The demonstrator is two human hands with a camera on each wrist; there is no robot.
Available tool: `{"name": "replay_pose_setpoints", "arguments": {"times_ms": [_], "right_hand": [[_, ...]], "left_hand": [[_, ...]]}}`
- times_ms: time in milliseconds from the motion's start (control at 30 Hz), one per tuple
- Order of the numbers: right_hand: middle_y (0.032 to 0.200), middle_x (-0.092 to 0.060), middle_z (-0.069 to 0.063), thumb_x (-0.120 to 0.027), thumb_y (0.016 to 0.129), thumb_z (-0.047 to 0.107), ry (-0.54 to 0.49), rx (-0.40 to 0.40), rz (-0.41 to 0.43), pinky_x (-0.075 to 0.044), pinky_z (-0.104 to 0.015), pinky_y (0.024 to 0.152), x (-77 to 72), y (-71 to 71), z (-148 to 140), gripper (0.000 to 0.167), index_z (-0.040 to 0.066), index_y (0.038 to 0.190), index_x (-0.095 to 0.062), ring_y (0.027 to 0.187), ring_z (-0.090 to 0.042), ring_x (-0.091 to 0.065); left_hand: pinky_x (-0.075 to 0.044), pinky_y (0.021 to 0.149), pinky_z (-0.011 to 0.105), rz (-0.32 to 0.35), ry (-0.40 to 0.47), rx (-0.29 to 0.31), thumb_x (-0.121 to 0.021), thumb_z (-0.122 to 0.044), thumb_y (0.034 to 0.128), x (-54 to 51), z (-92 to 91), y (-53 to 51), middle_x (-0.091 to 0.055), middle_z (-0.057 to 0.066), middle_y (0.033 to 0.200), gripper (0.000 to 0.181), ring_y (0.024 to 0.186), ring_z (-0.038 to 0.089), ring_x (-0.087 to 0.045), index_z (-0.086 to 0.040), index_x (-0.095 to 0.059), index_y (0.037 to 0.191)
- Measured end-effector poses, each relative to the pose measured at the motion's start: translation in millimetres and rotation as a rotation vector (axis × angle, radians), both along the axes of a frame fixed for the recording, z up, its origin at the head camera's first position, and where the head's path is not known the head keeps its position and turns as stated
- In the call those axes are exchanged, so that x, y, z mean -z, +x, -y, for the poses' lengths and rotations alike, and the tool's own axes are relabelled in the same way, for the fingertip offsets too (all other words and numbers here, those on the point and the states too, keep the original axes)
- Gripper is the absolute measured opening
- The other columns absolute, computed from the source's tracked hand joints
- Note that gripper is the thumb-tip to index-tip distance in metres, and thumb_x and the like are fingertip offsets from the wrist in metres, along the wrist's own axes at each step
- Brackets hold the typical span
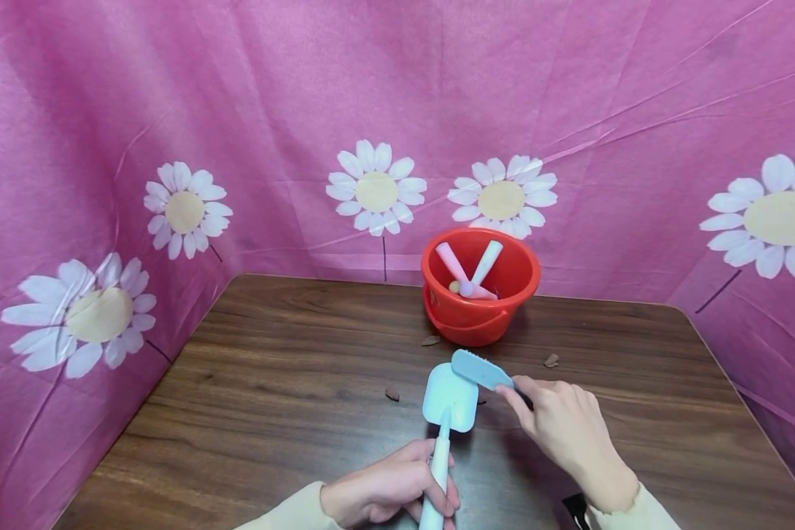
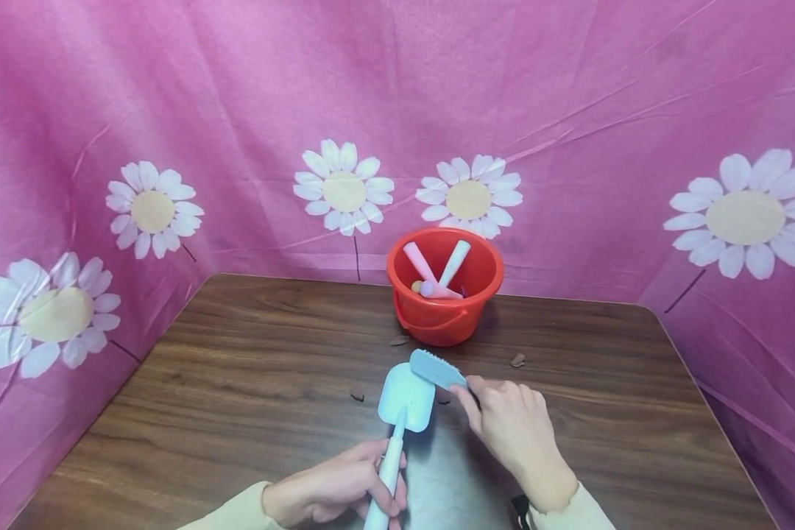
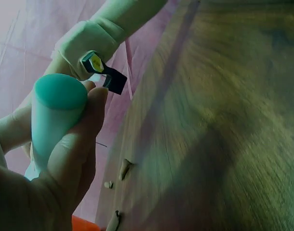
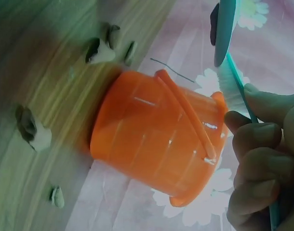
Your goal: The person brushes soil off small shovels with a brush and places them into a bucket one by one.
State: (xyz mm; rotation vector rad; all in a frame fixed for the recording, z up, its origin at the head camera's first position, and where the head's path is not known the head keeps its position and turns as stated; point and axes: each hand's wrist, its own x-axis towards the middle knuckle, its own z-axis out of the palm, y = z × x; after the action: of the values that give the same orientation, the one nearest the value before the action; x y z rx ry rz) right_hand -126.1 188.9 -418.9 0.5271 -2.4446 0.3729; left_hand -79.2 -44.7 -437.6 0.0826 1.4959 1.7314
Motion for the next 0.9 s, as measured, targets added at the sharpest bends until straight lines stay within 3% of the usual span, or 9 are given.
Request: {"name": "replay_pose_setpoints", "arguments": {"times_ms": [100, 300, 367, 667, 900], "right_hand": [[0.046, -0.03, 0.013, -0.077, 0.077, 0.032, -0.016, -0.023, 0.028, -0.023, -0.026, 0.038, 1.3, 2.4, 3, 0.025, 0.025, 0.067, -0.054, 0.039, -0.013, -0.036], [0.049, -0.031, 0.023, -0.078, 0.076, 0.036, 0.006, -0.186, 0.064, -0.023, -0.017, 0.039, 0.6, 12.2, 8, 0.022, 0.032, 0.07, -0.057, 0.045, 0.004, -0.03], [0.05, -0.031, 0.025, -0.077, 0.076, 0.038, 0.024, -0.205, 0.086, -0.022, -0.015, 0.04, -1.2, 15.0, 8, 0.021, 0.033, 0.07, -0.057, 0.047, 0.006, -0.029], [0.05, -0.036, 0.027, -0.077, 0.076, 0.038, 0.035, -0.191, 0.128, -0.023, -0.016, 0.04, -2.4, 17.3, 4, 0.02, 0.034, 0.071, -0.059, 0.047, 0.006, -0.032], [0.047, -0.032, 0.018, -0.078, 0.075, 0.035, 0.01, -0.102, 0.057, -0.025, -0.024, 0.038, 2.8, 2.9, -1, 0.024, 0.03, 0.067, -0.056, 0.041, -0.007, -0.037]], "left_hand": [[-0.057, 0.052, 0.026, -0.01, 0.01, -0.017, -0.057, 0.014, 0.0696, 1.1, -1.1, -0.5, -0.063, 0.006, 0.072, 0.045, 0.056, 0.015, -0.064, -0.001, -0.043, 0.109], [-0.058, 0.052, 0.03, -0.029, 0.025, -0.048, -0.058, 0.01, 0.0673, 2.1, -1.4, -4.3, -0.063, 0.007, 0.075, 0.05, 0.056, 0.017, -0.065, 0.001, -0.042, 0.114], [-0.058, 0.051, 0.03, -0.024, 0.025, -0.046, -0.058, 0.01, 0.0665, 1.6, -0.8, -5.7, -0.063, 0.007, 0.076, 0.051, 0.055, 0.018, -0.065, 0.001, -0.042, 0.114], [-0.057, 0.052, 0.028, -0.02, 0.032, -0.03, -0.057, 0.012, 0.067, -2.6, -1.5, -4.7, -0.062, 0.006, 0.077, 0.048, 0.056, 0.018, -0.065, -0.001, -0.041, 0.11], [-0.055, 0.05, 0.024, -0.013, 0.016, -0.02, -0.058, 0.014, 0.0691, -2.6, -3.4, -1.2, -0.062, 0.005, 0.075, 0.042, 0.057, 0.016, -0.065, -0.003, -0.043, 0.105]]}}
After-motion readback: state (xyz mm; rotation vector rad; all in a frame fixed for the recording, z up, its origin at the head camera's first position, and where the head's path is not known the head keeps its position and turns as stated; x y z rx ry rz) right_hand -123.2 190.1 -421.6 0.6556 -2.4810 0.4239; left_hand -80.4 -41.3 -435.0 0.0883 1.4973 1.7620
